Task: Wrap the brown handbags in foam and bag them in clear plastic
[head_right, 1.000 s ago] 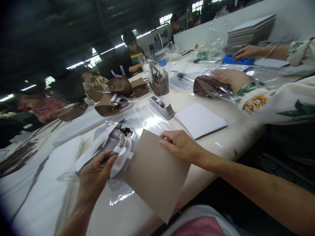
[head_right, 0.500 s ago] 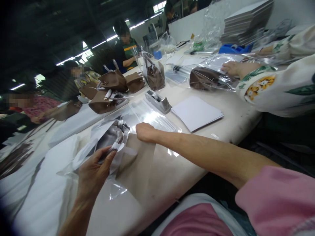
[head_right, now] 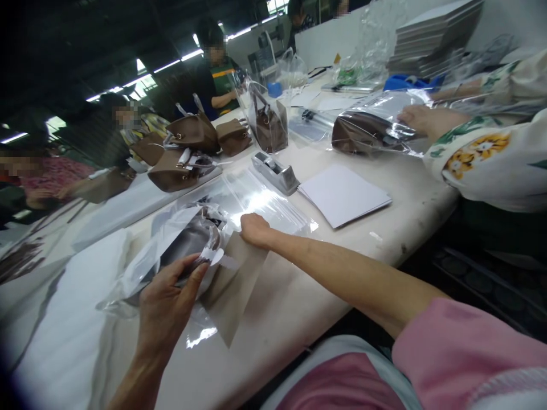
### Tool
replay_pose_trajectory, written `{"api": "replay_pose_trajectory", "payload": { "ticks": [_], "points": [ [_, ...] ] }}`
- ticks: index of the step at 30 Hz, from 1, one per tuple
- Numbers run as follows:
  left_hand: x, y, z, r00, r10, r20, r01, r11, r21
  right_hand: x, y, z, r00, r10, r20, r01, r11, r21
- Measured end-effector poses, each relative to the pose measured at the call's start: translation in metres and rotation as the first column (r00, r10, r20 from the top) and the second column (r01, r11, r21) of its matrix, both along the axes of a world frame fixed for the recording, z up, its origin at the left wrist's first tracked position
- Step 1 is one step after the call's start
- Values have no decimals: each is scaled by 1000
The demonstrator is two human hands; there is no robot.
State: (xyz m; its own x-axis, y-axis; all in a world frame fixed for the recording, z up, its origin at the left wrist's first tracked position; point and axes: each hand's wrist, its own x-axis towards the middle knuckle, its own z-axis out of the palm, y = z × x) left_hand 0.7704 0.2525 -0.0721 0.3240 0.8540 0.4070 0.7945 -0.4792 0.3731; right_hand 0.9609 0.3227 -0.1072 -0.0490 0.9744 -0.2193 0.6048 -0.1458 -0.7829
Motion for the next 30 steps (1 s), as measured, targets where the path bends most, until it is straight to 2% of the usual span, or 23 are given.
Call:
{"api": "replay_pose_trajectory", "payload": {
  "ticks": [2,4,5,6,7,8,9,10,13,16,18,20,23,27,30],
  "points": [
    [-2,0,1,1000,17,0,-17,1000,0,14,-3,-4,988,5,-155,-10,1000,-29],
    [-4,0,3,1000,30,8,-30,1000,-1,27,-22,-12,954,-23,-298,8,999,-50],
    [-4,1,4,999,31,17,-31,1000,-3,32,-37,-17,916,-78,-393,54,996,-72],
    [-5,1,5,999,28,27,-28,1000,-6,34,-54,-24,864,-144,-482,103,988,-112],
    [-6,1,6,999,22,35,-22,1000,-6,32,-72,-30,744,-257,-617,170,965,-198],
    [-6,2,7,999,16,42,-16,1000,-4,27,-90,-36,626,-339,-702,182,939,-291],
    [-7,2,7,999,8,43,-8,1000,-1,20,-106,-40,561,-380,-736,141,919,-367],
    [-7,3,6,999,0,39,-1,1000,8,10,-118,-43,535,-391,-749,105,911,-400],
    [-6,3,1,1000,-25,16,24,998,51,-21,-125,-44,556,-361,-749,68,917,-392],
    [-5,1,-8,998,-57,-9,57,993,101,-42,-98,-43,495,-392,-775,91,911,-403],
    [-4,0,-13,997,-74,-31,78,988,131,-48,-78,-44,466,-388,-795,83,914,-397],
    [-5,-1,-15,995,-84,-49,91,983,159,-48,-69,-46,459,-367,-809,68,922,-380],
    [-11,-2,-9,998,-50,-43,57,981,184,-40,-84,-43,466,-328,-822,21,932,-361],
    [-21,1,3,999,38,-26,-35,992,121,-34,-117,-34,509,-228,-830,-58,953,-298],
    [-20,2,7,999,31,-12,-29,993,114,-43,-110,-35,506,-240,-828,-53,950,-307]
  ]
}}
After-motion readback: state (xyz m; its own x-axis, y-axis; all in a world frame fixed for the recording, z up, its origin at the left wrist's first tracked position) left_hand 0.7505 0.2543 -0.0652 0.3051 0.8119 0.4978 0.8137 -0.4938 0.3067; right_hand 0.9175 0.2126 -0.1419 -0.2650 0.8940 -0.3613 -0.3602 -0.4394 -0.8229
